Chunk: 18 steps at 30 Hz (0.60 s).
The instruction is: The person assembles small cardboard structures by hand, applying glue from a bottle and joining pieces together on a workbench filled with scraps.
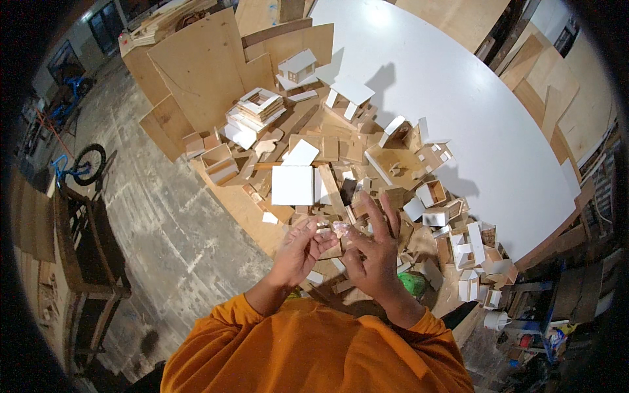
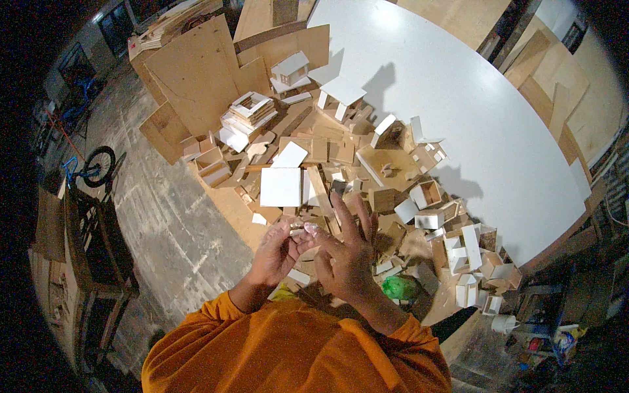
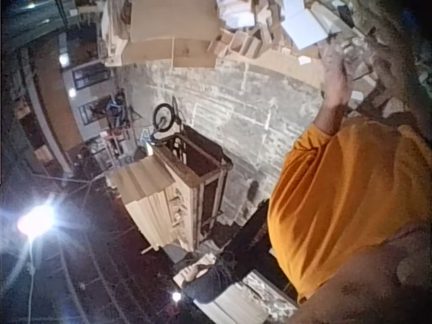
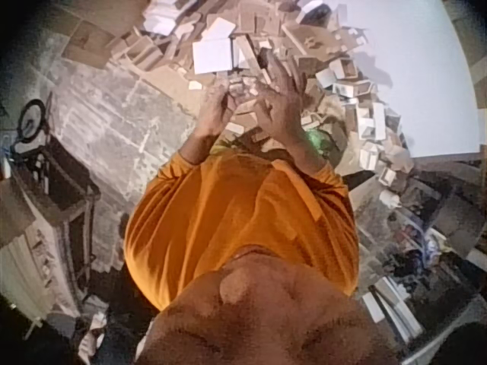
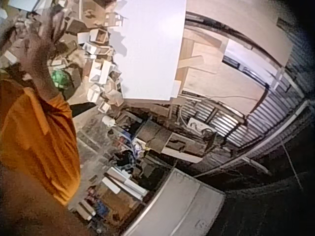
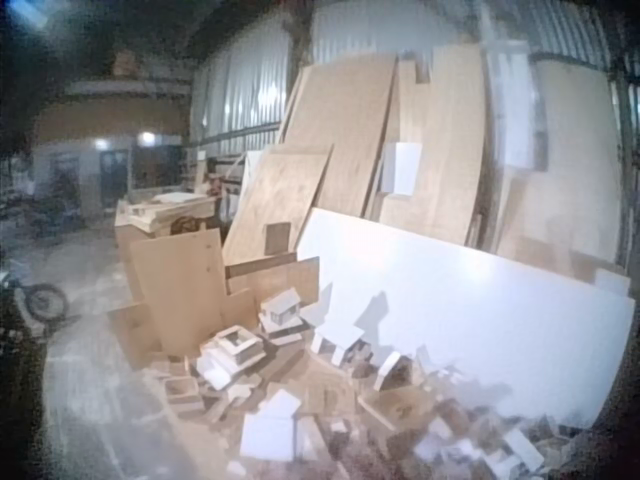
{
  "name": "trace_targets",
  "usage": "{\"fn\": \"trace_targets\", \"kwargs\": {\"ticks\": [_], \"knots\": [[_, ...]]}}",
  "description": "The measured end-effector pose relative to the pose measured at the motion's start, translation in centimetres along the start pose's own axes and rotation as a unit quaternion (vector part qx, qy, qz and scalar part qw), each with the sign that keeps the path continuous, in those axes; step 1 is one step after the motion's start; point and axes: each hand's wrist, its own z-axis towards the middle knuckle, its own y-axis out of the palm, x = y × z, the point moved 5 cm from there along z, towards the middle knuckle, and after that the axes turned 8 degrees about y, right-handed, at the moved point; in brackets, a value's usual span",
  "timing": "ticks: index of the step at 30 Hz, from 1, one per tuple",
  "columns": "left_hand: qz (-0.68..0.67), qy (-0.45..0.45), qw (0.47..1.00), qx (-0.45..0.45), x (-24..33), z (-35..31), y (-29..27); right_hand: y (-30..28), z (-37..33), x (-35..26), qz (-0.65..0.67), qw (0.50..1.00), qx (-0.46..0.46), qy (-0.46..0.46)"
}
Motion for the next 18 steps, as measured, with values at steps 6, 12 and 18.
{"fn": "trace_targets", "kwargs": {"ticks": [6, 12, 18], "knots": [[-0.023, -0.034, 0.999, -0.023, 0.0, -0.3, 0.6, 0.2, 0.1, 0.7, 0.054, 0.998, -0.004, -0.024], [-0.01, -0.033, 0.998, -0.054, 0.1, -0.5, 1.2, 0.3, 0.3, 0.4, 0.057, 0.998, -0.007, -0.032], [0.016, -0.04, 0.997, -0.068, 0.1, -0.6, 1.6, 0.1, 0.7, 0.3, 0.03, 0.999, 0.0, -0.018]]}}
